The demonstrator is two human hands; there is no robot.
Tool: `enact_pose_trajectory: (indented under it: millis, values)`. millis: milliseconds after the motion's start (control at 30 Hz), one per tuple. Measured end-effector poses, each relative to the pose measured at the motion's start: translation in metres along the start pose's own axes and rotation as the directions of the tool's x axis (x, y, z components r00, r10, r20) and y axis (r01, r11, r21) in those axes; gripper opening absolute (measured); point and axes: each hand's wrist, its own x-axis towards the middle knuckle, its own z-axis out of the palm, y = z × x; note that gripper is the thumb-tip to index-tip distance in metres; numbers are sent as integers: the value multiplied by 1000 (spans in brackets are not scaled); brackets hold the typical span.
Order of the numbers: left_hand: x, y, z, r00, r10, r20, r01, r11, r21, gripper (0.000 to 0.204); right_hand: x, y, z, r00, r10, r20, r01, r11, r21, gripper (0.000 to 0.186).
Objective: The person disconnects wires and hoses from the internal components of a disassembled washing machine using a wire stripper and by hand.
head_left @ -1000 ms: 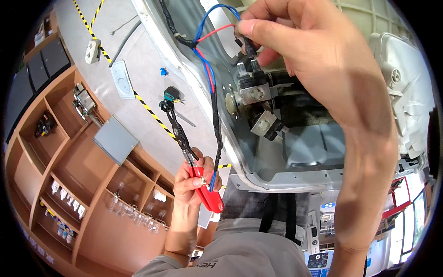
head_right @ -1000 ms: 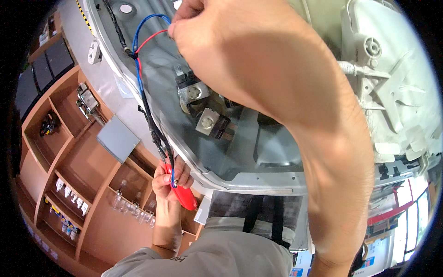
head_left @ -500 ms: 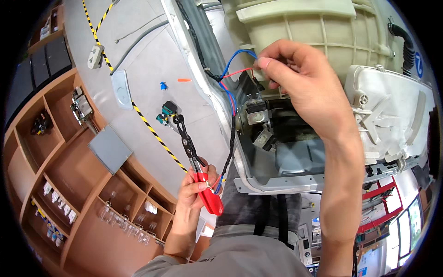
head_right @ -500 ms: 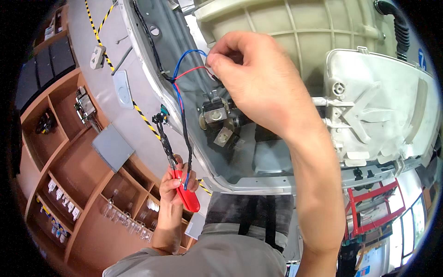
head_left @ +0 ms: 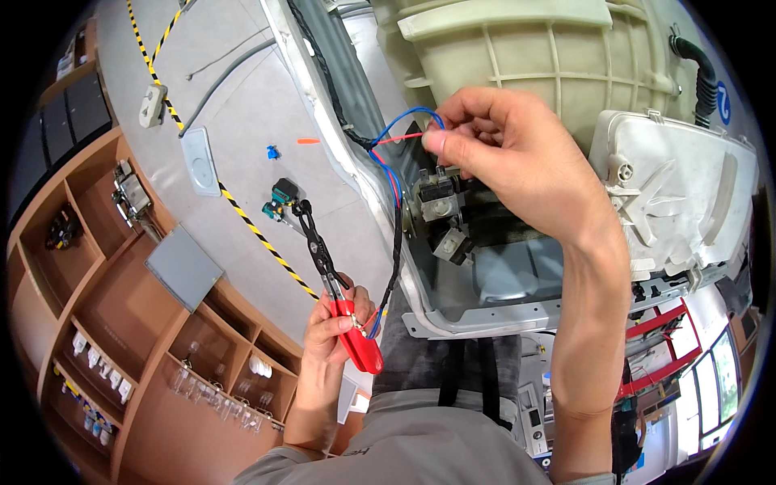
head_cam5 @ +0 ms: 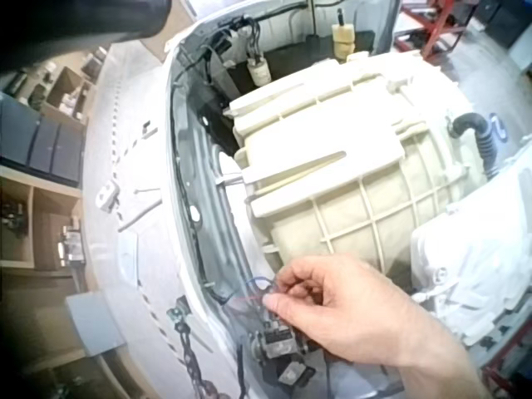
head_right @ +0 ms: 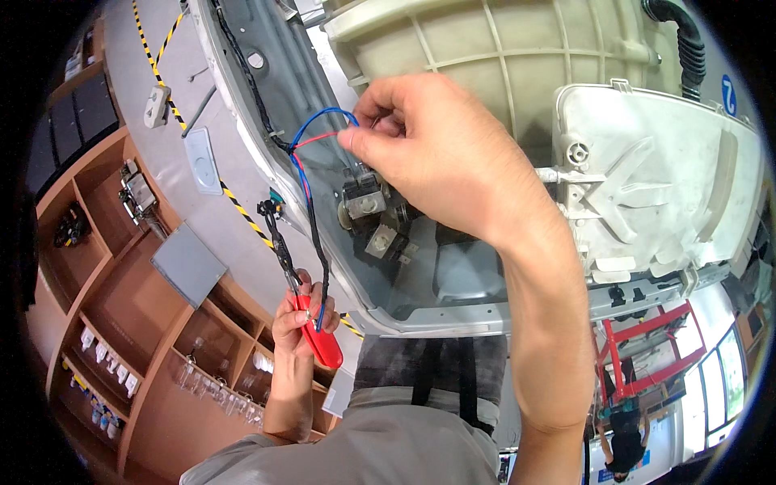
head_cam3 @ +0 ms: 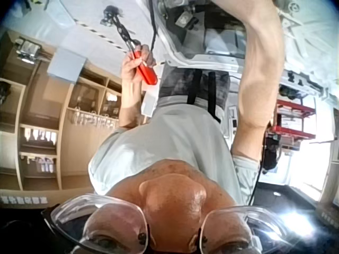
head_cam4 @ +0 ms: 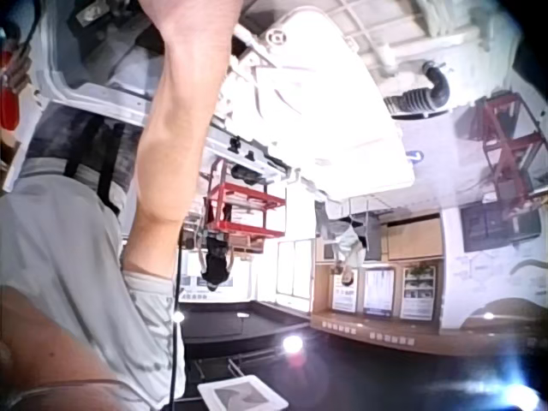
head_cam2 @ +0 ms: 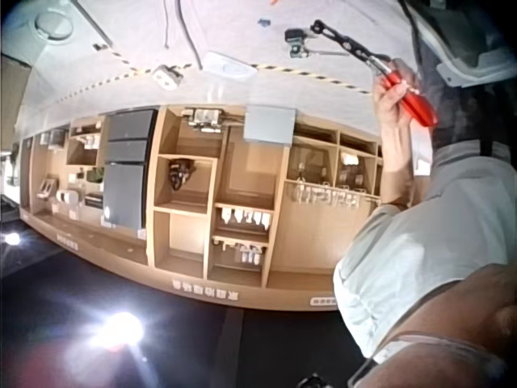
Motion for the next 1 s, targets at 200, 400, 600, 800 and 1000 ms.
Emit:
enact_pose_trajectory:
  millis: [200, 400, 600, 800, 1000]
  values:
    - [3, 2, -1, 1000, 2, 5, -2, 1000, 20, 40, -1, 2, -2, 989, 84, 126, -65, 987, -146, 22]
    - [4, 3, 1, 1000, -2, 18, 2, 1000, 8, 37, -3, 0, -1, 988, 96, 119, -78, 985, -151, 29]
    - [6, 5, 4, 1000, 5, 16, -5, 1000, 0, 33, -5, -6, -3, 976, 106, 191, -73, 983, -171, 32]
    - [7, 5, 2, 999, 2, 32, -2, 1000, 1, 34, -5, -7, -2, 976, 117, 182, -80, 977, -198, 32]
    - [7, 4, 2, 1000, -1, 23, 2, 1000, -18, 36, -4, -1, -2, 978, 52, 201, -10, 979, -205, 27]
